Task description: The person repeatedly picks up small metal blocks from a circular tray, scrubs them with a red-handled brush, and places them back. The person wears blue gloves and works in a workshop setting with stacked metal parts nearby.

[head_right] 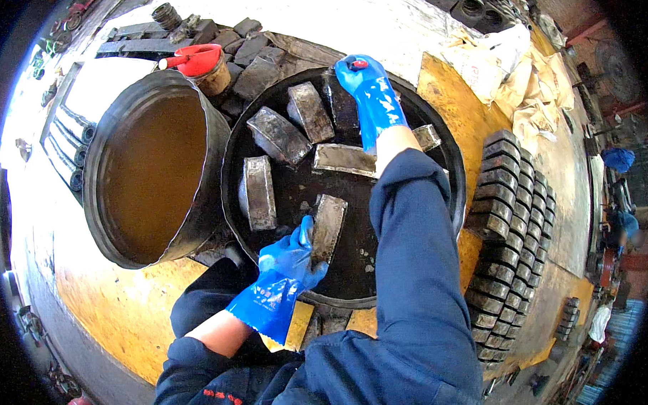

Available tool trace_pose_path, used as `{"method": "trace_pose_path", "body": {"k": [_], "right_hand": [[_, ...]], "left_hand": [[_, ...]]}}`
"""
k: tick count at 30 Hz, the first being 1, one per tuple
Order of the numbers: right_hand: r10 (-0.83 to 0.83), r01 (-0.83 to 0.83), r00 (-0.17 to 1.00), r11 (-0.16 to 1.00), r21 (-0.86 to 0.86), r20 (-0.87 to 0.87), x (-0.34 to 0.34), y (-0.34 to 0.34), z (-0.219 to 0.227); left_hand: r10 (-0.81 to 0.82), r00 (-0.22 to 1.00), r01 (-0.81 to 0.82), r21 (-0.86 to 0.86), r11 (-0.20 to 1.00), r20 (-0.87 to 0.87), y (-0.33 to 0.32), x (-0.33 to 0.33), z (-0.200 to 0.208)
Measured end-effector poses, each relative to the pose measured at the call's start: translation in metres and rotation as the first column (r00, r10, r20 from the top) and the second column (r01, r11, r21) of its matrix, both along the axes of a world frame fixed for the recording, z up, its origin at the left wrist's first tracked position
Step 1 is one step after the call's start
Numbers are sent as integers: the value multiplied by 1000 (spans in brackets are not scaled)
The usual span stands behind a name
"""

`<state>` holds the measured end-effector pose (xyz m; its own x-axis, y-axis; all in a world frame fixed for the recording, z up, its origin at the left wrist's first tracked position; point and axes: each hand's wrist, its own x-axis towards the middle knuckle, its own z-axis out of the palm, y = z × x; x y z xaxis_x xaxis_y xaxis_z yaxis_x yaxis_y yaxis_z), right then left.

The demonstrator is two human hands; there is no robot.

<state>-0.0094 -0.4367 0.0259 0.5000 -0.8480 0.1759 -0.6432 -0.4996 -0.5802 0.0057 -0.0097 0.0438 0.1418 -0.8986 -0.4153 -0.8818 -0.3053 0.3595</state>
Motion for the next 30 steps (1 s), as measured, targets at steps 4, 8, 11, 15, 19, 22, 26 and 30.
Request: {"method": "trace_pose_path", "body": {"k": [4, 8, 11, 15, 19, 22, 26, 30], "right_hand": [[175, -240, 939, 950, 200, 296, -43, 41, -8], [374, -353, 886, 927, -125, 273, -80, 111, 3], [325, -433, 816, 891, 134, 478, -69, 105, 8], [199, -237, 925, 968, 84, 322, -27, 17, -19], [65, -63, 996, 997, 40, -54, 9, -10, -11], [-36, 37, 998, 999, 15, -44, 4, 3, -13], [79, -83, 944, 997, -2, 321, -39, 62, -34], [140, -140, 954, 990, -20, 264, -72, 116, -33]], "left_hand": [[17, 998, -19, -26, 999, -55, 2, 4, -2], [39, 996, -42, -29, 999, -75, 0, 2, 4], [56, 997, -58, -36, 998, -45, 3, 3, -5], [36, 998, -41, -88, 995, -57, 5, -2, -12], [42, 998, -47, -116, 992, -42, 3, -3, -9], [34, 999, -35, -48, 998, -23, 2, -3, -2], [58, 996, -65, -105, 992, -70, 7, -1, -5], [78, 996, -84, -251, 964, -33, 11, -6, -15]]}}
